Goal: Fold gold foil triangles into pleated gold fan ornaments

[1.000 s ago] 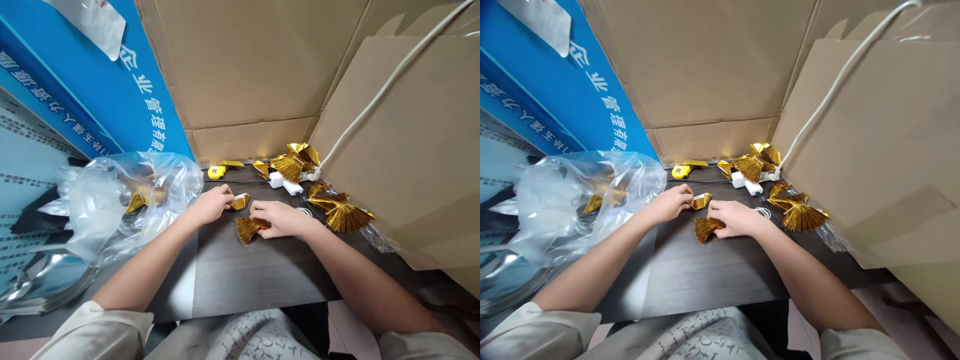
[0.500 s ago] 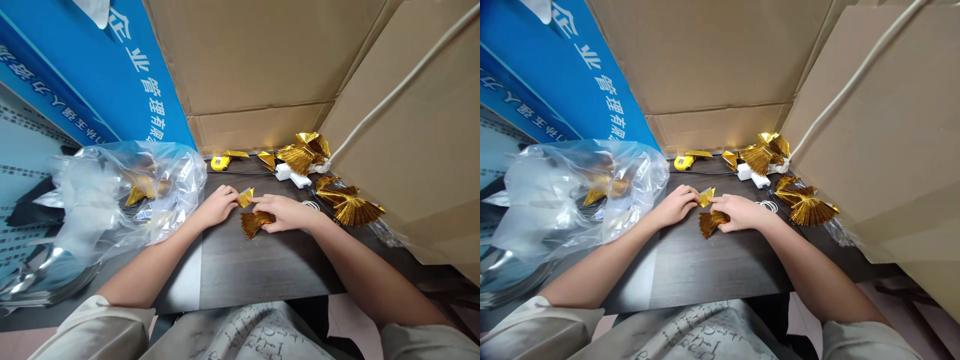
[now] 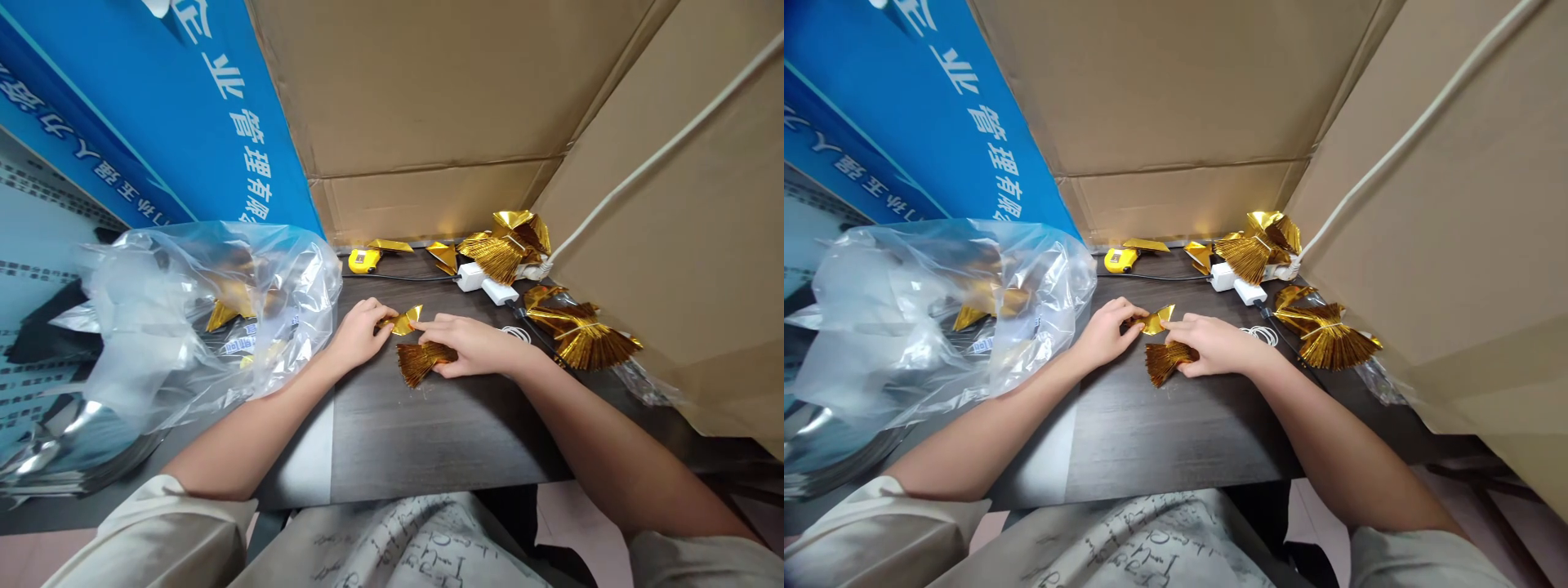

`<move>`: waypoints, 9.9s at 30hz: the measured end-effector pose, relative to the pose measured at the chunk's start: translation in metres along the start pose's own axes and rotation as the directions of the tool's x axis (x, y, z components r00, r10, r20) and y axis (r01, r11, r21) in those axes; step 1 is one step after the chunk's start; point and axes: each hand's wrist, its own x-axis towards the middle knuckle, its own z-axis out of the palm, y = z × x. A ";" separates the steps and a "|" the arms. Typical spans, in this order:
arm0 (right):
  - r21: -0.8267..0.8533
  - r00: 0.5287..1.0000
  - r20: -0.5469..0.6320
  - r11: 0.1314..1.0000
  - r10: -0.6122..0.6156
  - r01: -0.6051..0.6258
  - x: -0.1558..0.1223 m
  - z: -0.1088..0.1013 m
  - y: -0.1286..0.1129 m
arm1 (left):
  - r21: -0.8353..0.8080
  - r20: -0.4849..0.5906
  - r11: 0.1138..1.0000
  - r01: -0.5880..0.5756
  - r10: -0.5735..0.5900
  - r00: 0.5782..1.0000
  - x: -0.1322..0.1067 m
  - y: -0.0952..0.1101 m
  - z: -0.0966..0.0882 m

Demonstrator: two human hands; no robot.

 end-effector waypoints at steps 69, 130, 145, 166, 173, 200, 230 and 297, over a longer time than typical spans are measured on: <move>0.008 0.967 -0.244 0.997 -0.074 0.078 0.015 0.020 -0.005 | -0.615 0.041 0.785 0.074 -0.062 0.997 0.010 0.015 -0.002; 0.059 0.988 -0.151 0.998 -0.020 0.030 0.015 0.030 0.004 | -0.360 0.047 0.932 -0.042 0.063 0.997 0.006 -0.005 -0.002; 0.127 0.994 -0.107 0.992 0.024 -0.010 0.018 0.024 -0.003 | -0.338 0.012 0.941 -0.015 0.020 1.000 0.003 -0.002 -0.005; 0.041 0.990 -0.142 0.999 -0.020 0.026 0.007 0.014 -0.003 | 0.108 0.019 0.983 0.146 -0.149 0.989 0.154 0.048 -0.002; -0.009 0.985 -0.169 1.000 -0.031 0.030 0.002 0.008 0.004 | 0.264 -0.024 0.904 0.336 -0.342 0.939 0.190 0.060 0.022; 0.094 0.991 -0.069 0.989 -0.111 0.117 -0.009 -0.004 0.001 | 0.232 -0.083 0.917 0.325 -0.314 0.946 0.022 0.034 -0.019; 0.179 0.998 0.041 0.983 -0.039 0.031 -0.008 -0.003 0.005 | -0.057 0.135 0.993 -0.105 0.112 0.984 -0.002 -0.010 -0.019; 0.105 0.993 -0.109 0.994 -0.033 0.044 0.002 0.020 -0.001 | -0.194 -0.005 0.971 -0.143 0.145 0.989 -0.002 0.006 0.008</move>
